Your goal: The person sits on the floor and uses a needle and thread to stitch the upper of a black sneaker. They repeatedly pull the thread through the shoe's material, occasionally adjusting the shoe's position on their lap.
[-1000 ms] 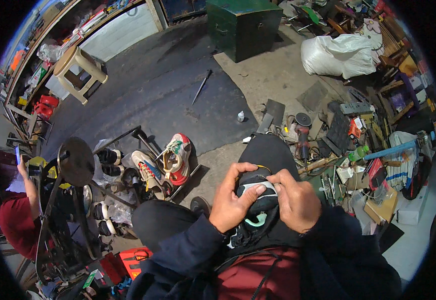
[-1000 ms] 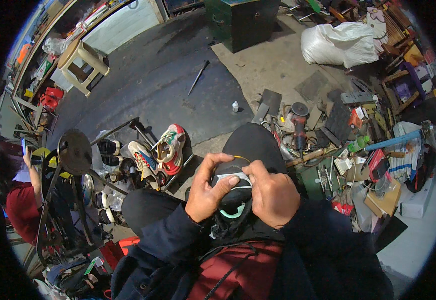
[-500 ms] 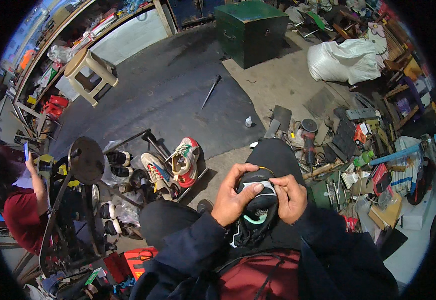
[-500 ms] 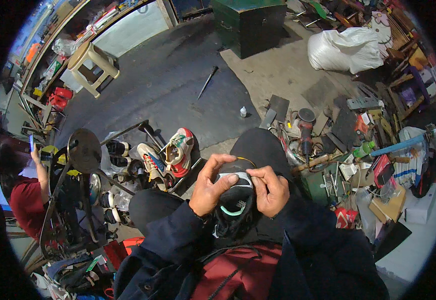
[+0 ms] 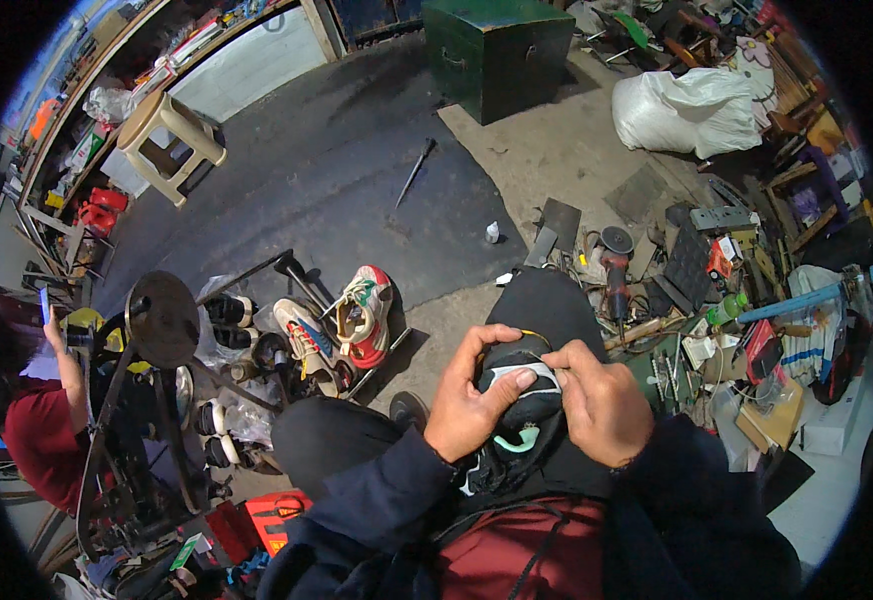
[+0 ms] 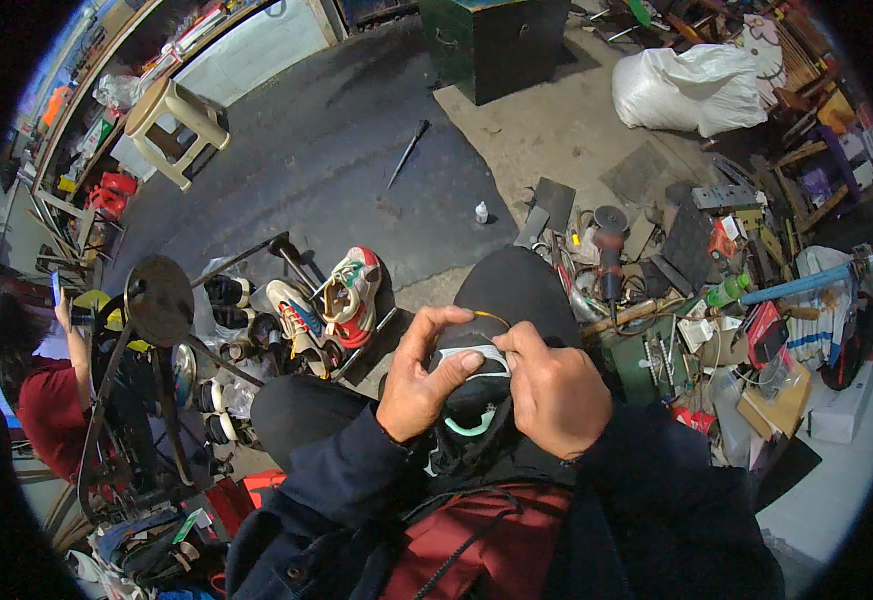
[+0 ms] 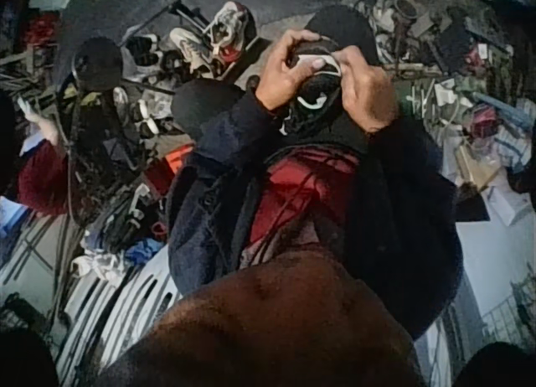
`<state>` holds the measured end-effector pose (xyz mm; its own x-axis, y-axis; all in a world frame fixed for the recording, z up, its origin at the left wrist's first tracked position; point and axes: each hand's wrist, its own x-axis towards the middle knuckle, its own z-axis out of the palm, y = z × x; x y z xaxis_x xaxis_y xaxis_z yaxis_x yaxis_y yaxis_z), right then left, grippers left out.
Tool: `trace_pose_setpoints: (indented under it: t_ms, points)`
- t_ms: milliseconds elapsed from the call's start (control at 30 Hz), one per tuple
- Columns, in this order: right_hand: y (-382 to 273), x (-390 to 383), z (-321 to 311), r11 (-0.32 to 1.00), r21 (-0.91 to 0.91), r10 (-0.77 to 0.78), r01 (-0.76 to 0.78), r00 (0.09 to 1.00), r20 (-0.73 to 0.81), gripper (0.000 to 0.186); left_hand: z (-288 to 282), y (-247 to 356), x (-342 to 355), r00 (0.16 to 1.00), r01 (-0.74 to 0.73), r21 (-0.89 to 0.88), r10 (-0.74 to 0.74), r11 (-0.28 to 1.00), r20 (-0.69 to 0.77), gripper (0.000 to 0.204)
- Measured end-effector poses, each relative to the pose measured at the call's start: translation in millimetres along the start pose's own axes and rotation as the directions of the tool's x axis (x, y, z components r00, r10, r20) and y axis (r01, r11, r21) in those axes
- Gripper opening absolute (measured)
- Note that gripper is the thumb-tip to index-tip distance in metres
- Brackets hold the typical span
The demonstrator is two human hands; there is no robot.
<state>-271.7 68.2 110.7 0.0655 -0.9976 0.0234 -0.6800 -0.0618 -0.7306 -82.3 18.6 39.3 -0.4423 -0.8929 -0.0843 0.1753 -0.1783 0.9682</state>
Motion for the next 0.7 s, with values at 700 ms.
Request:
trace_pose_setpoints:
  t_ms: [700]
  points:
    - [12, 8, -11, 0.996, -0.014, -0.091, 0.092, 0.994, 0.067, 0.014, -2, -1, 4, 1.000, -0.019, 0.003, 0.019, 1.000, 0.020, 0.044]
